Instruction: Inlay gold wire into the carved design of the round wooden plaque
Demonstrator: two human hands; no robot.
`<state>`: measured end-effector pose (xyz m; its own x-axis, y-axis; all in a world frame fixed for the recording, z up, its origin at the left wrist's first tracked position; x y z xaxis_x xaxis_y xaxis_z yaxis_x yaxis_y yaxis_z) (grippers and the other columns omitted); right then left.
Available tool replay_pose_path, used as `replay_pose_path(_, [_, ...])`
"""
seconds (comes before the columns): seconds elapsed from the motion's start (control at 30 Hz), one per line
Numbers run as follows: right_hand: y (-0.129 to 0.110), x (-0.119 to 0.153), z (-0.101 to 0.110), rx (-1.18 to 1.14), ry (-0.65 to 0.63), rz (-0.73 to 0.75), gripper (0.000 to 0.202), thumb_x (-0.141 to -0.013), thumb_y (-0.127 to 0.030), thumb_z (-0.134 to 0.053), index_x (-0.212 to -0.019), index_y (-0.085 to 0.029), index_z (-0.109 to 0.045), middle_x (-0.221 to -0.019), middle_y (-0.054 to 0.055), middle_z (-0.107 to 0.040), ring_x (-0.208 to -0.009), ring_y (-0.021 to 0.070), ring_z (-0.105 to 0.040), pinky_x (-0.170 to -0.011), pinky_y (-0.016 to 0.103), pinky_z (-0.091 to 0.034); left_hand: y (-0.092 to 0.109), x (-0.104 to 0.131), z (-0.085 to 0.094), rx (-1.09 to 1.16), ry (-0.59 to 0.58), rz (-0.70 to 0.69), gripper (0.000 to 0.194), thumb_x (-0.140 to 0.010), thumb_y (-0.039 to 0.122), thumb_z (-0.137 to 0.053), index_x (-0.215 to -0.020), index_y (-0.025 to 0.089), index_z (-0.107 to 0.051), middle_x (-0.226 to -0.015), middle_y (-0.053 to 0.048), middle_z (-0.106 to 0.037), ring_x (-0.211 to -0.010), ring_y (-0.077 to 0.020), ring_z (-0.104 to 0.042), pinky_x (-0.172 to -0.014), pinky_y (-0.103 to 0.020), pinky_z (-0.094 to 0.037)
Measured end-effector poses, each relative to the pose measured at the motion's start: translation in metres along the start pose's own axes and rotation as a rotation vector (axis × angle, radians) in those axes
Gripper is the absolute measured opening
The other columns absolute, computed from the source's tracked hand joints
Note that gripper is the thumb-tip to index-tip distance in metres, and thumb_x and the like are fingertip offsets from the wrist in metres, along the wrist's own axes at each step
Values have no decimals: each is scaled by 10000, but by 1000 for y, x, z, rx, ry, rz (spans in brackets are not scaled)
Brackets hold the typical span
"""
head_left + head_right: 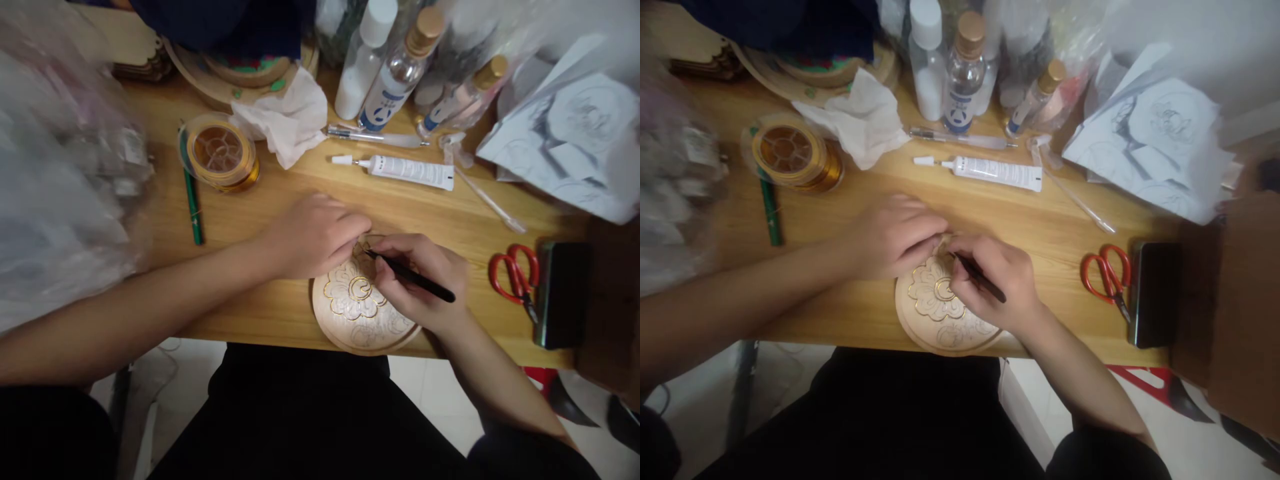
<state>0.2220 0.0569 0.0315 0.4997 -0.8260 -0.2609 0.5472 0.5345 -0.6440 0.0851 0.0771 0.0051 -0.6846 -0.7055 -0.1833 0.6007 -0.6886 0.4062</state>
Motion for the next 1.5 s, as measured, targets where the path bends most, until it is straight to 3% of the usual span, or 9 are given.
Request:
replay_pose_path(0.13, [-2,-1,-1,9,11,23,271,-808,-119,-623,-1021,-282,-580,-854,-21,-741,-676,134,-690,-596,257,-561,0,-1,-1,-2,-20,9,290,-979,234,-354,-972,149,-630,-815,-46,-667,-779,-184,-609,-715,-302,-408])
replay_pose_path(0.37, [-5,-1,-3,46,-13,64,303,-807,-121,-602,-1060,-288,-600,-840,-14,-735,-689,150,-697,-629,277,-574,-2,-1,-2,-26,42,-10,282,-973,264,-371,-943,166,-634,-802,-38,-678,-760,-193,-623,-690,-318,-405])
replay_pose_path(1.0, [-7,-1,4,35,29,115,307,-816,-105,-611,-1061,-290,-609,-886,-8,-760,-692,155,-707,-608,280,-574,-1,-1,-2,6,-50,37,281,-986,259,-365,-976,144,-622,-859,-49,-686,-806,-176,-605,-739,-294,-398])
replay_pose_path(1.17, [-2,0,12,74,64,56,244,-825,-155,-627,-1030,-288,-619,-817,-11,-739,-640,150,-677,-582,287,-556,-1,0,-1,-20,-8,-3,303,-985,257,-340,-941,145,-618,-793,-52,-668,-756,-193,-614,-688,-311,-386])
replay_pose_path(1.5, [6,-1,24,77,60,-1,252,-793,-109,-629,-981,-275,-600,-737,-30,-685,-609,128,-637,-575,263,-531,-2,3,-4,6,108,-43,268,-994,285,-373,-1042,171,-611,-899,-36,-723,-802,-185,-649,-729,-321,-416])
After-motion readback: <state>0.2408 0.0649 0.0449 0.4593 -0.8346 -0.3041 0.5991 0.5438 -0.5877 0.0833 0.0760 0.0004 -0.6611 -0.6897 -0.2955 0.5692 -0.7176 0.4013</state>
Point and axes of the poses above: each hand's wrist, its own x-axis away from the middle knuckle, its own z-axis out of the back of the hand, y = z × x, the point moved 6 cm from there along -x, towards the middle knuckle
